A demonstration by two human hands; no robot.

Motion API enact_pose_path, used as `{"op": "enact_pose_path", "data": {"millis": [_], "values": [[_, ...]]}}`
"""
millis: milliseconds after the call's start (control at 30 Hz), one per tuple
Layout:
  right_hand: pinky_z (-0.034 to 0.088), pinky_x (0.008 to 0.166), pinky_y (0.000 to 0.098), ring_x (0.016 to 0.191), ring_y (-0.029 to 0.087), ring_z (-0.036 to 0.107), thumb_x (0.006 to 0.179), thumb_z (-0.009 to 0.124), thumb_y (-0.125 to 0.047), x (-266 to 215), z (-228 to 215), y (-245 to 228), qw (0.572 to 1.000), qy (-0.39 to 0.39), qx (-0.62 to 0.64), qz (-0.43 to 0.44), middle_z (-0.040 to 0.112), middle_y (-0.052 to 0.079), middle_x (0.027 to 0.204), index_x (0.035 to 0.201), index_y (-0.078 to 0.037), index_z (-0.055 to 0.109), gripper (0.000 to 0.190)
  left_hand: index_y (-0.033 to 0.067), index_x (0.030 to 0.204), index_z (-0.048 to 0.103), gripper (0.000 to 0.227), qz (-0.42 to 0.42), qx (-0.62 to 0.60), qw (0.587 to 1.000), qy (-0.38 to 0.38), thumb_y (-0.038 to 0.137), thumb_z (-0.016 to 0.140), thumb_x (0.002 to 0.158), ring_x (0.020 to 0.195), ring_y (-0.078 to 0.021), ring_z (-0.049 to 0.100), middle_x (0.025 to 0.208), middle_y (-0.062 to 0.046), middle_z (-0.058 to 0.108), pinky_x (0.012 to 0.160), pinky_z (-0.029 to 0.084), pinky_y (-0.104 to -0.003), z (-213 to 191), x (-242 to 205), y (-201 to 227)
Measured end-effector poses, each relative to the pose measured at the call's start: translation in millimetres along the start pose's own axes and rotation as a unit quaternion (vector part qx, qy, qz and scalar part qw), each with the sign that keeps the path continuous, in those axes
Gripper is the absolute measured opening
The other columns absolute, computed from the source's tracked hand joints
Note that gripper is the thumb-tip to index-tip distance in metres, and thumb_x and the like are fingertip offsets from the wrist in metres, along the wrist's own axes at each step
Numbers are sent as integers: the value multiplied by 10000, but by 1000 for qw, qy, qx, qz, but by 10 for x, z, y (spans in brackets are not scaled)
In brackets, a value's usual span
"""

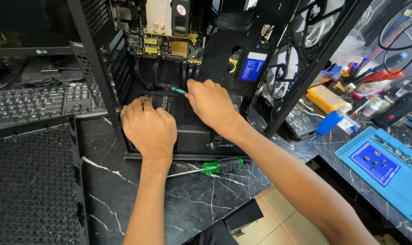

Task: The person cleans the interior of a computer case using a small brush to remove dust from the motherboard, power supply, and drive bays. They also wipe the inside of the side panel and the workbench surface with a cloth.

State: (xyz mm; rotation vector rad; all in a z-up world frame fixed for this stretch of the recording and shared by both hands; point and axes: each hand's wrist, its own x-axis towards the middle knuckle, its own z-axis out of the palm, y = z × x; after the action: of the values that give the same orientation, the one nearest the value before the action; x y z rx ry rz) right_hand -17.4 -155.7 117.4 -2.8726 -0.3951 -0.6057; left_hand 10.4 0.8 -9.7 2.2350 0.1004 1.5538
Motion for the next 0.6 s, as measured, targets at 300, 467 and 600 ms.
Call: {"op": "enact_pose_path", "data": {"millis": [300,467,600], "values": [[675,834,583,1002,547,823,1007,804,-250,188,195,288,992,-56,80,83,782,251,939,912,-95,759,187,23,1054,885,370,2,-8,1000,5,76,626,794,1060,-353,786,1037,-130,803,1156,580,-506,-7,17,-5],[616,886,645,1071,598,785,995,793,-228,-60,-239,198,985,-106,125,61,791,335,908,920,-48,768,197,27,1036,847,338,1,-24,1000,7,82,611,802,1072,-372,787,1014,-134,777,1135,588,-520,14,-1,-19],[591,928,663,1085,594,781,1014,809,-295,-107,-149,291,985,-84,145,48,819,317,945,978,-65,761,238,75,1067,742,357,-7,-115,992,52,-41,520,814,1143,-391,693,1084,-114,665,1123,546,-531,-76,-37,48]]}}
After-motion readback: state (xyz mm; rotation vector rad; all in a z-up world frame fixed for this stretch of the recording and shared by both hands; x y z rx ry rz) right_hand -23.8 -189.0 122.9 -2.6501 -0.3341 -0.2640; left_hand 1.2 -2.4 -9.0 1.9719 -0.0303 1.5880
